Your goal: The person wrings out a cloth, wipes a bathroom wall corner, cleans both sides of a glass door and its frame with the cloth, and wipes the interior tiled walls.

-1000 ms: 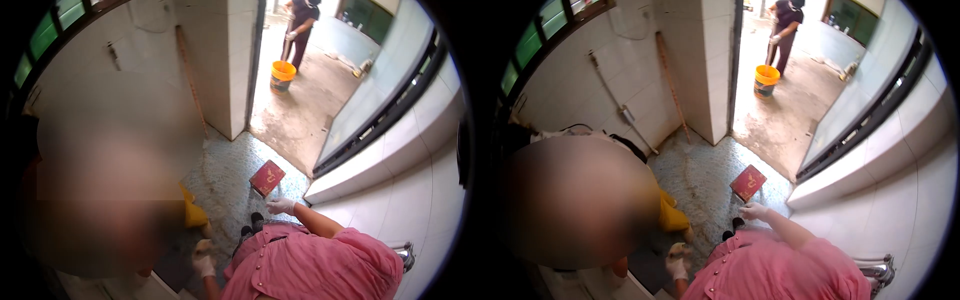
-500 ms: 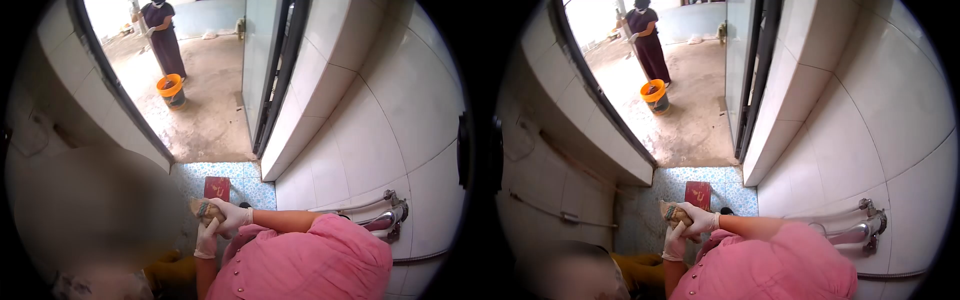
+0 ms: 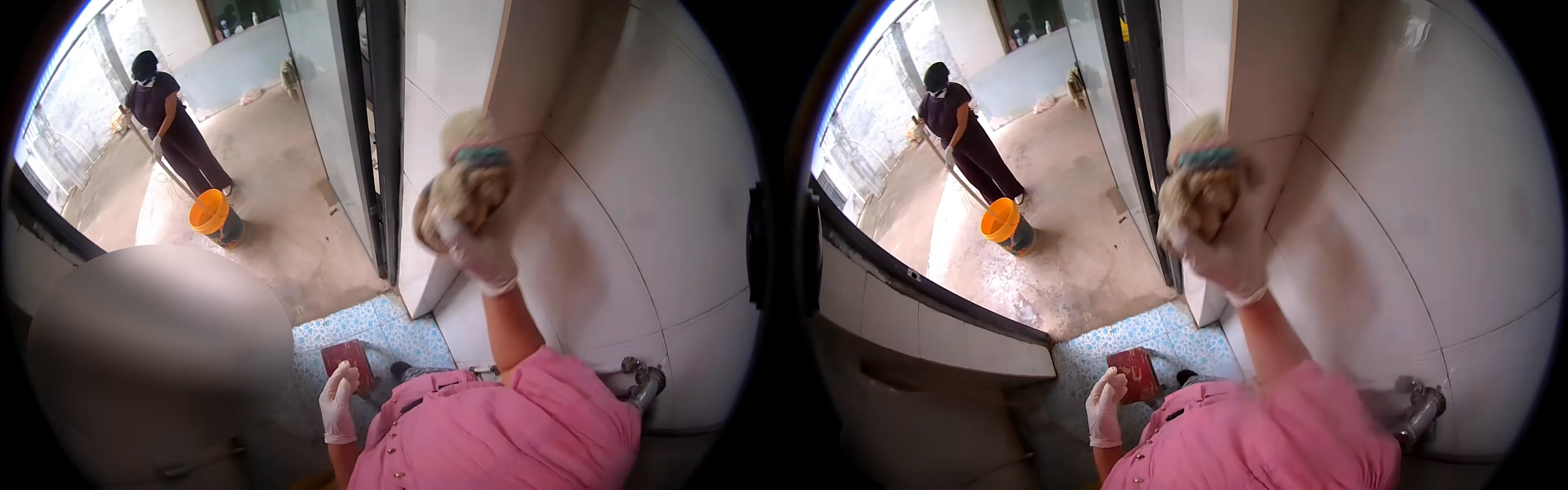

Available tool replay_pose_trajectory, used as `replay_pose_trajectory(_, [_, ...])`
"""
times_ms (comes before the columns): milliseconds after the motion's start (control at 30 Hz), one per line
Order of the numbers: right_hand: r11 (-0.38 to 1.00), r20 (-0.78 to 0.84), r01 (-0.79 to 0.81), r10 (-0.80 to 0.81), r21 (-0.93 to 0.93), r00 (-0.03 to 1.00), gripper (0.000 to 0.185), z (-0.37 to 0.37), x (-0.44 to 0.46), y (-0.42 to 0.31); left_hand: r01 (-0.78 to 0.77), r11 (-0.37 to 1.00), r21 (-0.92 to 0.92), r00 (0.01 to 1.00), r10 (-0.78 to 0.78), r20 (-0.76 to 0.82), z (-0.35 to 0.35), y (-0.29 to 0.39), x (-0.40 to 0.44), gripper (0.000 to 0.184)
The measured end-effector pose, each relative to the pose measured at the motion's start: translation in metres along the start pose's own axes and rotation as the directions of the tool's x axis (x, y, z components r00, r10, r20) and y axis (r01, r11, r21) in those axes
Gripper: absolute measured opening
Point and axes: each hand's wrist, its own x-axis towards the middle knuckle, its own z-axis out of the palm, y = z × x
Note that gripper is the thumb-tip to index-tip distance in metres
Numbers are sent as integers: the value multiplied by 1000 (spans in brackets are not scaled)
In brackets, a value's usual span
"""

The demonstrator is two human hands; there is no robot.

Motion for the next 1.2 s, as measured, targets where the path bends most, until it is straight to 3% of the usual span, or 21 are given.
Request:
replay_pose_trajectory(67, [957, -185, 248, -274, -152, 944, 46, -13, 56, -31, 2, 999, 33, 1000, -2, 11, -4, 1, 5, 42])
replay_pose_trajectory(100, [944, -218, 284, -316, -167, 923, 37, -21, 84, -38, 37, 999, 15, 999, -37, 5, -8, -1, 10, 43])
replay_pose_trajectory(167, [862, -157, 264, -360, -432, 920, 25, -28, 121, -54, 100, 995, -2, 995, -100, 7, -21, -8, 19, 44])
replay_pose_trajectory(233, [548, -83, 280, -545, -788, 834, 40, -26, 139, -39, 138, 990, 16, 989, -139, 57, -34, -11, 25, 44])
replay_pose_trajectory(300, [225, -42, 153, -678, -962, 734, 55, -18, 122, -3, 164, 986, 25, 980, -166, 106, -43, -7, 28, 45])
replay_pose_trajectory(367, [418, -195, 72, -561, -905, 804, 75, -15, 71, 42, 162, 979, 121, 972, -180, 153, -51, 4, 28, 45])
replay_pose_trajectory(400, [429, -231, -4, -479, -903, 847, 78, -11, 35, 62, 160, 979, 130, 970, -180, 164, -57, 5, 31, 45])
replay_pose_trajectory(467, [413, -296, -156, -299, -897, 907, 85, -2, -38, 101, 170, 977, 125, 972, -187, 143, -64, 3, 35, 45])
replay_pose_trajectory(500, [348, -276, -215, -137, -913, 951, 80, -5, -79, 128, 161, 978, 129, 972, -180, 153, -64, 4, 36, 45])
replay_pose_trajectory(600, [242, -120, -134, 73, -961, 990, 63, -15, -156, 168, 154, 974, 165, 959, -188, 212, -61, 12, 35, 44])
replay_pose_trajectory(633, [241, -129, -139, 59, -960, 990, 63, -14, -148, 161, 150, 972, 180, 954, -190, 230, -57, 16, 32, 44])
replay_pose_trajectory(700, [443, -359, -384, 143, -810, 922, 56, -1, -118, 124, 141, 972, 189, 947, -188, 261, -55, 14, 31, 45])
replay_pose_trajectory(733, [488, -365, -321, 7, -812, 931, 55, 2, -89, 108, 133, 972, 193, 943, -184, 276, -56, 10, 32, 45])
replay_pose_trajectory(767, [430, -256, -172, -146, -887, 956, 60, 3, -52, 81, 183, 967, 177, 937, -226, 268, -57, 6, 33, 46])
replay_pose_trajectory(833, [422, -231, -49, -392, -905, 890, 61, 9, 19, 41, 240, 954, 180, 922, -282, 266, -55, 1, 32, 49])
replay_pose_trajectory(933, [342, -224, -89, -380, -935, 897, 65, 9, 4, 61, 209, 960, 187, 920, -258, 293, -43, 6, 30, 48])
replay_pose_trajectory(1000, [390, -281, -169, -251, -905, 926, 63, 10, -67, 113, 185, 967, 177, 925, -232, 300, -38, 13, 25, 46])
replay_pose_trajectory(1067, [243, -247, -236, -15, -941, 969, 61, 0, -143, 160, 187, 970, 153, 925, -226, 305, -36, 8, 29, 46])
replay_pose_trajectory(1100, [248, -250, -237, -20, -939, 968, 61, 3, -138, 157, 179, 971, 155, 926, -220, 306, -36, 9, 29, 46])
replay_pose_trajectory(1167, [310, -369, -401, 158, -862, 916, 59, 14, -123, 140, 226, 956, 186, 920, -272, 281, -34, 10, 26, 47])
replay_pose_trajectory(1200, [376, -369, -372, 84, -849, 926, 57, 17, -97, 117, 228, 954, 194, 920, -276, 279, -37, 8, 27, 47])
